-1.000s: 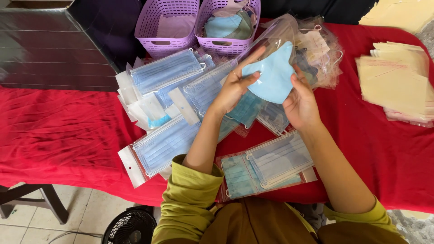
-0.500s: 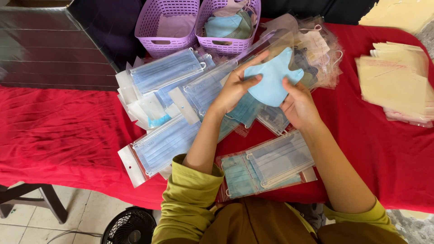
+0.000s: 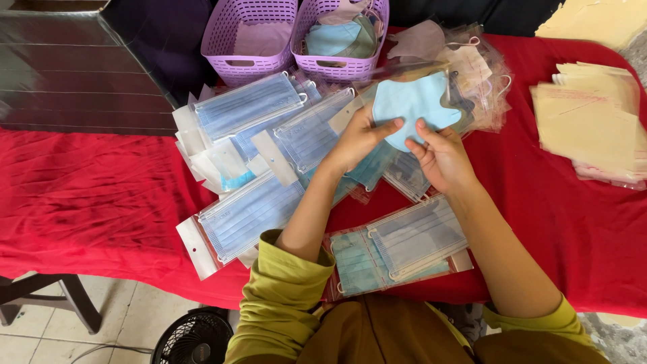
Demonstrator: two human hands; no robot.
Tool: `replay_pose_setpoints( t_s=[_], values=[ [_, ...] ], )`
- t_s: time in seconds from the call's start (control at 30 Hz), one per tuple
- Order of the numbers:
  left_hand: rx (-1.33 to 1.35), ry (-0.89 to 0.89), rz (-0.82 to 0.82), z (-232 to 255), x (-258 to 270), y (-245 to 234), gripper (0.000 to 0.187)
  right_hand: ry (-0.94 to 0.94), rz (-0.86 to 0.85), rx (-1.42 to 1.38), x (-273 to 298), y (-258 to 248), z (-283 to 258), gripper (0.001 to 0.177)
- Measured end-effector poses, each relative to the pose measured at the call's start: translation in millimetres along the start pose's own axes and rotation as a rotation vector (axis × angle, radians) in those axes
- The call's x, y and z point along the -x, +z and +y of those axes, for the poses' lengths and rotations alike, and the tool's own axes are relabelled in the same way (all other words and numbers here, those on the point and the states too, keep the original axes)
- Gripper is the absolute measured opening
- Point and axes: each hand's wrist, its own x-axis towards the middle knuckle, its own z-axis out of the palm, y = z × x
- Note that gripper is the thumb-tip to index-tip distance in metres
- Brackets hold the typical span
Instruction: Packing various colored face masks into individual plastic sleeves.
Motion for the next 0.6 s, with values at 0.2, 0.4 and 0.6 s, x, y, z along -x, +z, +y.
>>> replay_pose_setpoints(
  t_s=[0.2,0.4,0.6],
  values=[
    [0.151,-0.013,-0.009,6.0,1.9,-2.2,0.039,0.057,-0.123,-0.175,-0.6,-1.4,-4.4,0.027],
    [0.367,0.104,-0.008,57.3,8.4,5.8,0.040,0.249,-0.218,-0.276,23.3,29.4,-26.8,0.049],
    [0.331,0.008,-0.023,-6.2,2.8,-9.6,0.036,0.231,-0.279,-0.261,12.6,13.5,-17.7,0.046]
  ],
)
